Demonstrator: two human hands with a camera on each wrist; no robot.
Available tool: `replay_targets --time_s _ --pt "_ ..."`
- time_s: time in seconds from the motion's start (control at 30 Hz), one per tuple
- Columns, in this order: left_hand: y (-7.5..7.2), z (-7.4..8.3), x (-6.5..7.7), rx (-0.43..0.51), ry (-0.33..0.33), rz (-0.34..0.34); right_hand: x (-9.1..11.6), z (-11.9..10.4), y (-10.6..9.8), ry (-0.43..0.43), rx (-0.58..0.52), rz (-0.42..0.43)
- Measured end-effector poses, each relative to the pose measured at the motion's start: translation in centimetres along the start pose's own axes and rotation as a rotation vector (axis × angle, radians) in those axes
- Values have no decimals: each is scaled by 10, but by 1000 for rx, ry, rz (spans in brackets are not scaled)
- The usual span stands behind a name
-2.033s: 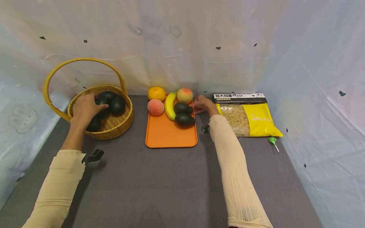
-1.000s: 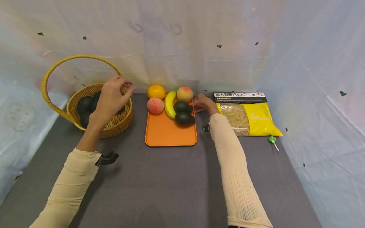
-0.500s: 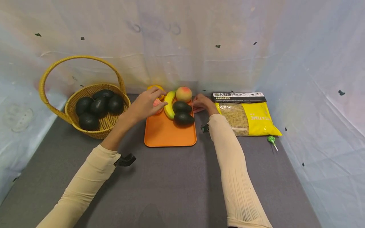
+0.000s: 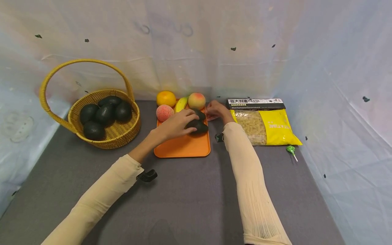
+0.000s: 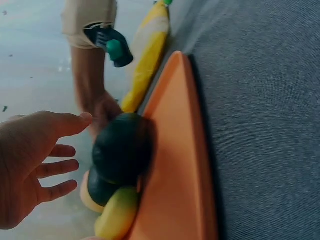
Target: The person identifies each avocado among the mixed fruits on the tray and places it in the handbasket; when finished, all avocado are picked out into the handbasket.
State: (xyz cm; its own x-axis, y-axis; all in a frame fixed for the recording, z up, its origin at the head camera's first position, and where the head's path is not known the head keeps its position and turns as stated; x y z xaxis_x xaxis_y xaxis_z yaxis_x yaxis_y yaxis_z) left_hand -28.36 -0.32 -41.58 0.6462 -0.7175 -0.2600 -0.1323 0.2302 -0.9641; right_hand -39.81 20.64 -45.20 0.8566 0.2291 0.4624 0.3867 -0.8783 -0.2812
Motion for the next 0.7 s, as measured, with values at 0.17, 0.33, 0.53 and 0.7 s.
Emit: replay_targets --time_s 0.17,0.33,0.53,0.7 --pt "12 -1 -5 -20 23 -34 -1 1 -2 -1 6 0" --pt "19 -1 -9 -42 53 -70 -2 1 -3 8 3 0" --pt "25 -1 -11 -54 79 -109 -2 1 -2 6 -12 -2" --pt "26 -2 -10 -30 77 -100 1 -2 1 8 -11 -1"
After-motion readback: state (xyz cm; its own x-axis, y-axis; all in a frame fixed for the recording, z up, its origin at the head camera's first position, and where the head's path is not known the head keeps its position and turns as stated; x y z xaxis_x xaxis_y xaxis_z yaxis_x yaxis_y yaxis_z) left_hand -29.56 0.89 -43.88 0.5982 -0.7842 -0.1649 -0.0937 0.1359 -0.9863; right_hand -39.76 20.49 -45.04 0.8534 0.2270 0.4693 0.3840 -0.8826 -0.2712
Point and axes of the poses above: each hand's wrist, its own x-axis away from the middle knuckle, its own y-axis out of the palm, z = x × y, the point moved 2 cm from there along -x, towards the middle knuckle, and after that the axes turned 15 degrees about -x, right-handed, at the moved point
